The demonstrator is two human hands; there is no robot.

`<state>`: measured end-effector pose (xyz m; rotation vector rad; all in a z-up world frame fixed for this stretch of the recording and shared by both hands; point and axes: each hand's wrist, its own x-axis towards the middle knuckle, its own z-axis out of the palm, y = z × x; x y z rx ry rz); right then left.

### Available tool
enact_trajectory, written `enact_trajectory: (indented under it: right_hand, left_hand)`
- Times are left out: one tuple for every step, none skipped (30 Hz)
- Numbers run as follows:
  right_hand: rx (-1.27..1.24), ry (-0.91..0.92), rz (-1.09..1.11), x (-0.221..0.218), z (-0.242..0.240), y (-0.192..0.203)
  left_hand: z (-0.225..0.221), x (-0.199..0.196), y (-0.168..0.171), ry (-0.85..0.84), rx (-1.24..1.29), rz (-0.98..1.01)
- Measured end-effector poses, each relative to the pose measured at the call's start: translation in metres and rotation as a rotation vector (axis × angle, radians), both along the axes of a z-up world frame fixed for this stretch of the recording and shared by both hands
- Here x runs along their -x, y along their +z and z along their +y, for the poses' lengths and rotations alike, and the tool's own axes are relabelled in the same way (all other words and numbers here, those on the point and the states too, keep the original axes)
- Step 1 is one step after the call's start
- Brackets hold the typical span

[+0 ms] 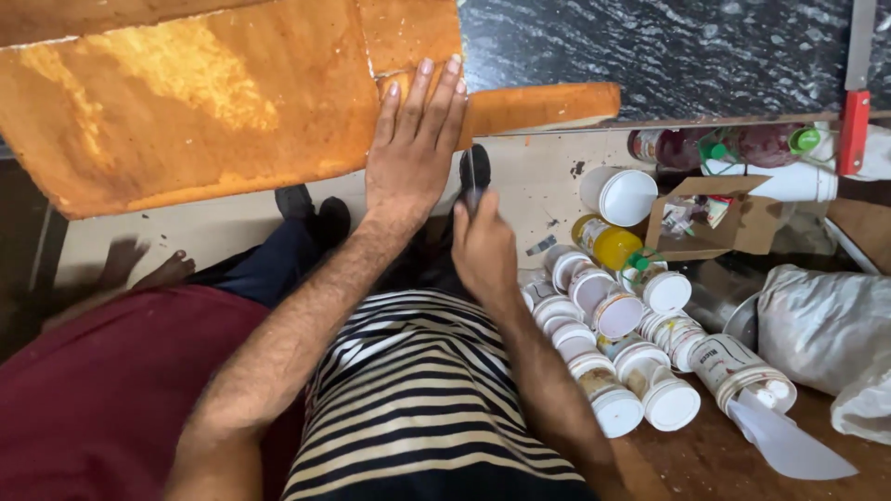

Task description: The recorder is cutting sponge cake into strips, applying cream/icing, and assembling the pieces into a larger cake structure on a tray.

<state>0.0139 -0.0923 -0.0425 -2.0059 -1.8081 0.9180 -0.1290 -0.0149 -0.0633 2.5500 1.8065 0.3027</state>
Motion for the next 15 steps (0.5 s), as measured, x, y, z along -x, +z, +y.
enact_trajectory:
  right_hand:
    - [0.009,-0.014,-0.008,0.004,0.011,-0.005]
    - [0.011,-0.008,0.001,0.001,0.015,-0.006]
    - [0.013,-0.009,-0.002,0.001,0.024,-0.007]
    - [0.015,-0.009,-0.004,0.000,0.033,-0.007]
    - [-0.009,-0.004,-0.001,-0.015,0.038,-0.011]
    - [-0.100,0.015,-0.021,-0.029,0.043,-0.017]
    - [-0.175,0.047,-0.034,-0.041,0.044,-0.023]
    - [-0.182,0.064,-0.022,-0.060,0.070,-0.018]
    - [-0.251,0.096,-0.042,-0.077,0.090,-0.013]
    - [-0.320,0.128,-0.061,-0.094,0.111,-0.009]
    - [-0.331,0.143,-0.043,-0.093,0.129,0.005]
    - [-0.253,0.144,-0.210,-0.093,0.148,0.020]
    - [-0.176,0.139,-0.383,-0.095,0.165,0.036]
    - [-0.189,0.150,-0.373,-0.088,0.164,0.045]
    - [-0.304,0.221,-0.387,-0.081,0.163,0.055]
  left_hand:
    - [0.000,0.002,0.001,-0.006,0.014,-0.025]
    - [-0.005,0.003,0.003,0.000,0.016,-0.016]
    - [-0.004,0.005,0.005,-0.014,0.033,-0.029]
    - [-0.004,0.007,0.009,-0.029,0.050,-0.041]
    - [0.002,0.010,0.025,-0.024,0.026,-0.037]
    - [0.007,0.013,0.041,-0.028,0.092,-0.127]
    - [0.003,0.019,0.058,-0.017,0.173,-0.212]
    - [0.000,0.029,0.064,0.001,0.164,-0.203]
    - [-0.010,0.040,0.070,0.046,0.224,-0.287]
    - [-0.019,0.050,0.077,0.091,0.281,-0.371]
    - [-0.024,0.061,0.077,0.109,0.268,-0.359]
    - [-0.029,0.072,0.077,0.186,0.255,-0.331]
    - [-0.033,0.081,0.078,0.258,0.243,-0.309]
    - [-0.037,0.086,0.073,0.271,0.230,-0.303]
    - [-0.040,0.093,0.068,0.305,0.251,-0.273]
